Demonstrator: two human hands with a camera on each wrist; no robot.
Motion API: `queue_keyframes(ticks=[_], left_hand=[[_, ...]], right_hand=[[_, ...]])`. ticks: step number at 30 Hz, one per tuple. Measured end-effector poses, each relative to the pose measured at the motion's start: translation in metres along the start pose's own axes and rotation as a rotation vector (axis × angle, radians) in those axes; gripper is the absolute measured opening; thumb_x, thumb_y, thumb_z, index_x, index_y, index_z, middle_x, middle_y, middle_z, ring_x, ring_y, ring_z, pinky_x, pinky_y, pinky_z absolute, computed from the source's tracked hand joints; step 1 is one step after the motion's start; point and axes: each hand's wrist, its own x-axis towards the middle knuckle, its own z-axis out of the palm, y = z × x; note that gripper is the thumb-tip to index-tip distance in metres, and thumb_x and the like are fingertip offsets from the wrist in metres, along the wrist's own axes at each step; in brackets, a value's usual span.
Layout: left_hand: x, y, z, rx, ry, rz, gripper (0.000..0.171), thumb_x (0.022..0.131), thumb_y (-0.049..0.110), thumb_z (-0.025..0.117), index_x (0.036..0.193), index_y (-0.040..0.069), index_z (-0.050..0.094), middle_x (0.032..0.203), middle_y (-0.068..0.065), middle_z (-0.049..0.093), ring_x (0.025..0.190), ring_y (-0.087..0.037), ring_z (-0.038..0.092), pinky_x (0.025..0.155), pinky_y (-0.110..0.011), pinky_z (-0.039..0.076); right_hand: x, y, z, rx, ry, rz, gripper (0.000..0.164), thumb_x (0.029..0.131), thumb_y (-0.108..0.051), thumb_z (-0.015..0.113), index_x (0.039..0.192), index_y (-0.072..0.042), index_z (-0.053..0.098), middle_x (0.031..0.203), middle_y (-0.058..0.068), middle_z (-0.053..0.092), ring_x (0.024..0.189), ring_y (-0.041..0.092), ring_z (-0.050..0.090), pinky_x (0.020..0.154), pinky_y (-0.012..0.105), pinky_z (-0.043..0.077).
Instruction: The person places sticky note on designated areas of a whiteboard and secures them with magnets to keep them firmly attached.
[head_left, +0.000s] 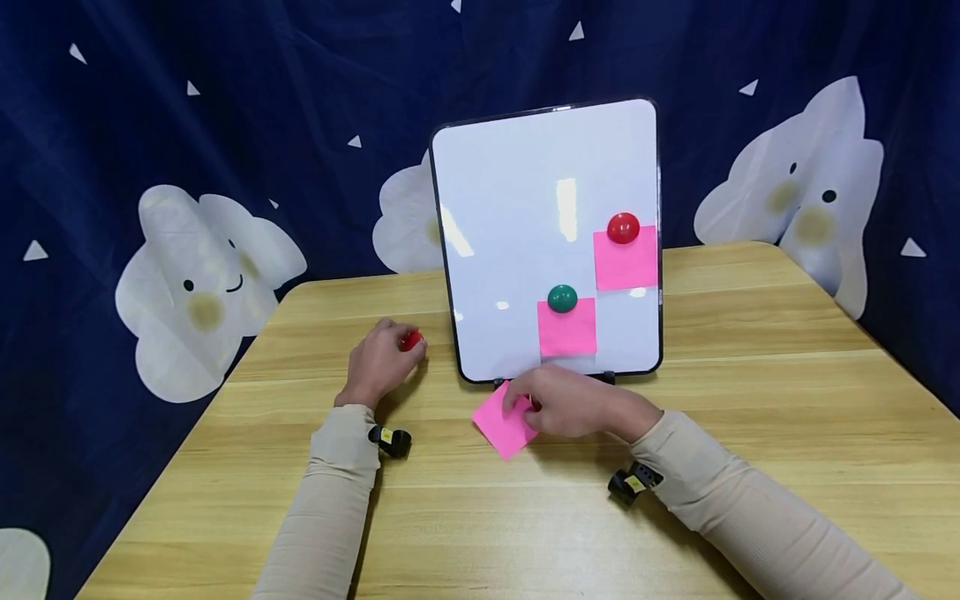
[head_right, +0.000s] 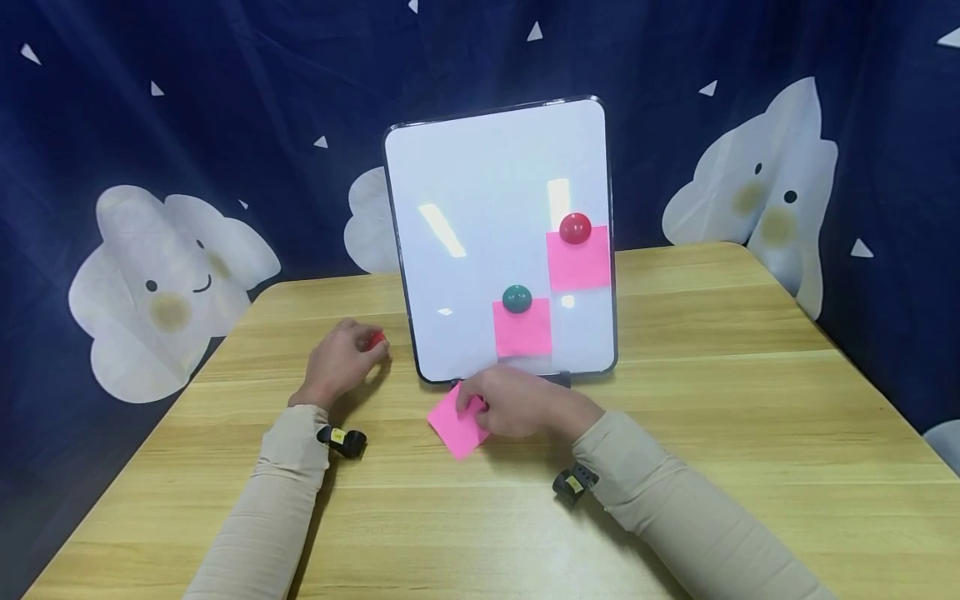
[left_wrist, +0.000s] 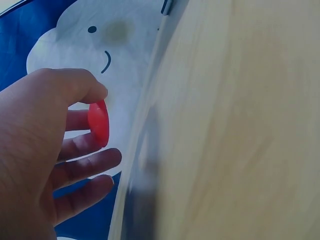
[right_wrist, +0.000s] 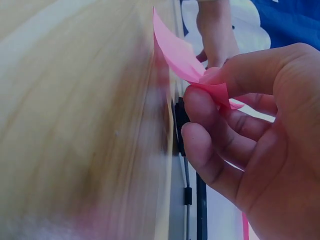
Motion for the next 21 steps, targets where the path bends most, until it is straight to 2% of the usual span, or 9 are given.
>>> queue_keyframes(ticks=[5,10,15,21], left_hand=[[0.0005,0.0006,-0.0002,-0.024,0.026,0.015,0.042,0.094,0.035,0.065,0.128,0.011,0.069,0.110,-0.007,0.061,0.091,-0.025,0.064,0.075,-0.044,0.052],[0.0016,0.0010,0.0003,-0.078,0.046,0.023,0.040,0.094,0.030,0.068,0.126,0.007,0.069,0.112,-0.010,0.061,0.093,-0.026,0.066,0.081,-0.042,0.055],[0.0022,0.0019,0.0007,-0.121,0.053,0.032,0.039,0.093,0.026,0.071,0.126,0.004,0.068,0.114,-0.012,0.059,0.097,-0.028,0.065,0.086,-0.040,0.055],[0.0017,0.0029,0.0009,-0.148,0.060,0.039,0.039,0.093,0.022,0.073,0.127,0.004,0.067,0.117,-0.012,0.058,0.099,-0.028,0.066,0.087,-0.041,0.055]], right_hand=[[0.0006,0.0003,-0.0009,-0.008,0.026,-0.010,0.032,0.087,-0.001,0.063,0.116,-0.011,0.072,0.089,-0.003,0.061,0.074,0.010,0.052,0.067,0.026,0.046],[0.0007,0.0001,-0.0019,-0.009,0.045,-0.015,0.033,0.089,-0.003,0.064,0.121,-0.009,0.071,0.088,-0.005,0.059,0.072,0.009,0.051,0.066,0.025,0.045],[0.0007,0.0002,-0.0021,0.010,0.056,0.006,0.035,0.091,-0.006,0.065,0.126,-0.008,0.068,0.083,-0.005,0.057,0.066,0.008,0.049,0.063,0.025,0.044],[0.0018,0.0012,-0.0012,0.017,0.085,-0.003,0.037,0.090,-0.007,0.067,0.127,-0.006,0.067,0.075,-0.005,0.050,0.063,0.008,0.046,0.061,0.025,0.041]])
